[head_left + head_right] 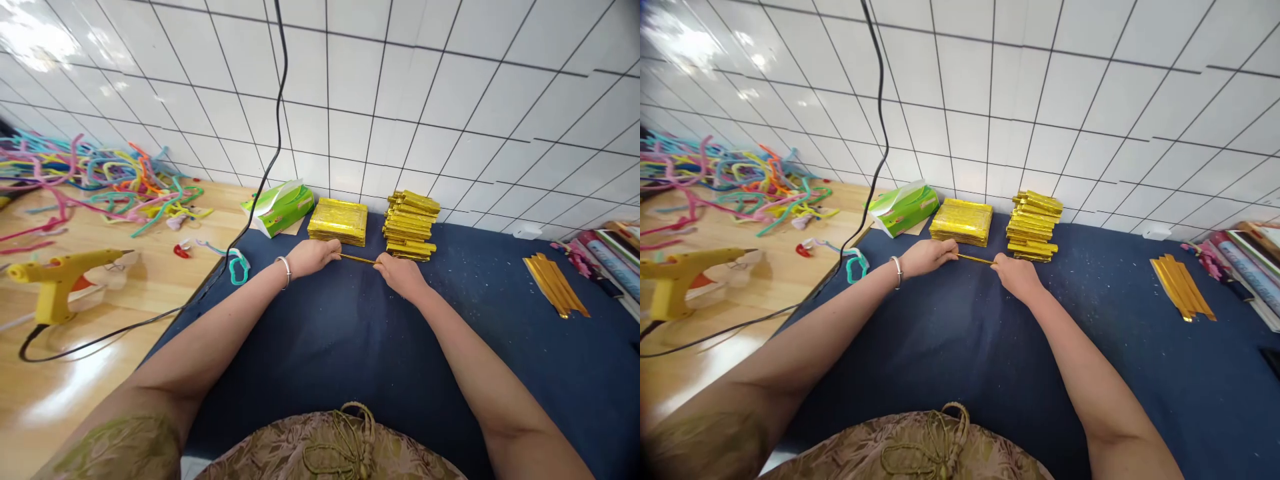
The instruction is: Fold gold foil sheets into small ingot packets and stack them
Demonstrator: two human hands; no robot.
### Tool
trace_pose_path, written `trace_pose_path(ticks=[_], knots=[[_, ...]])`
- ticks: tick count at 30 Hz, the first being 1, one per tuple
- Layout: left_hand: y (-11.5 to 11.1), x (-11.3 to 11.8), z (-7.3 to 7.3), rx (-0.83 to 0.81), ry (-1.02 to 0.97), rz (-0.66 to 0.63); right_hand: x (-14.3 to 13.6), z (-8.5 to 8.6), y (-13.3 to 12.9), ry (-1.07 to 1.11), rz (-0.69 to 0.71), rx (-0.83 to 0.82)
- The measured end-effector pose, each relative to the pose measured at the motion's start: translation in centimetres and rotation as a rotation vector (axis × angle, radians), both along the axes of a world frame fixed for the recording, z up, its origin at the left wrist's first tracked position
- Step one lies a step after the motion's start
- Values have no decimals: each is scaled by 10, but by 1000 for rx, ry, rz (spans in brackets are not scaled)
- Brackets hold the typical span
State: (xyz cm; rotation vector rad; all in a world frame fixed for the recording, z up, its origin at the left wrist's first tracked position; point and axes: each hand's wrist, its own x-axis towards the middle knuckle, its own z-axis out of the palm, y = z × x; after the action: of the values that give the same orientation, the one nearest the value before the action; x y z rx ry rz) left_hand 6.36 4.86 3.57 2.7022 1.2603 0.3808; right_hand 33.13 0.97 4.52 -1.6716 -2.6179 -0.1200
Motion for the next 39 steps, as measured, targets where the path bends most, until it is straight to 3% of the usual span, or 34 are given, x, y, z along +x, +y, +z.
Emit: trace_pose_path(ticks=[4, 8, 25, 28, 35, 39], knots=[[-8, -19, -17, 55, -58, -59, -8, -15, -3, 6, 92, 55], [-11, -23, -27, 50, -113, -174, -13, -24, -4, -12, 166, 98], [-7, -34, -19, 133, 45, -159, -15, -27, -3, -24, 282, 119], [-11, -25, -17, 146, 30, -131, -17, -25, -5, -26, 281, 141], [-25, 18, -21, 229, 35, -157, -37, -19, -13, 2, 210, 210], [-31, 26, -19, 268, 34, -147, -45, -20, -15, -17, 304, 203]])
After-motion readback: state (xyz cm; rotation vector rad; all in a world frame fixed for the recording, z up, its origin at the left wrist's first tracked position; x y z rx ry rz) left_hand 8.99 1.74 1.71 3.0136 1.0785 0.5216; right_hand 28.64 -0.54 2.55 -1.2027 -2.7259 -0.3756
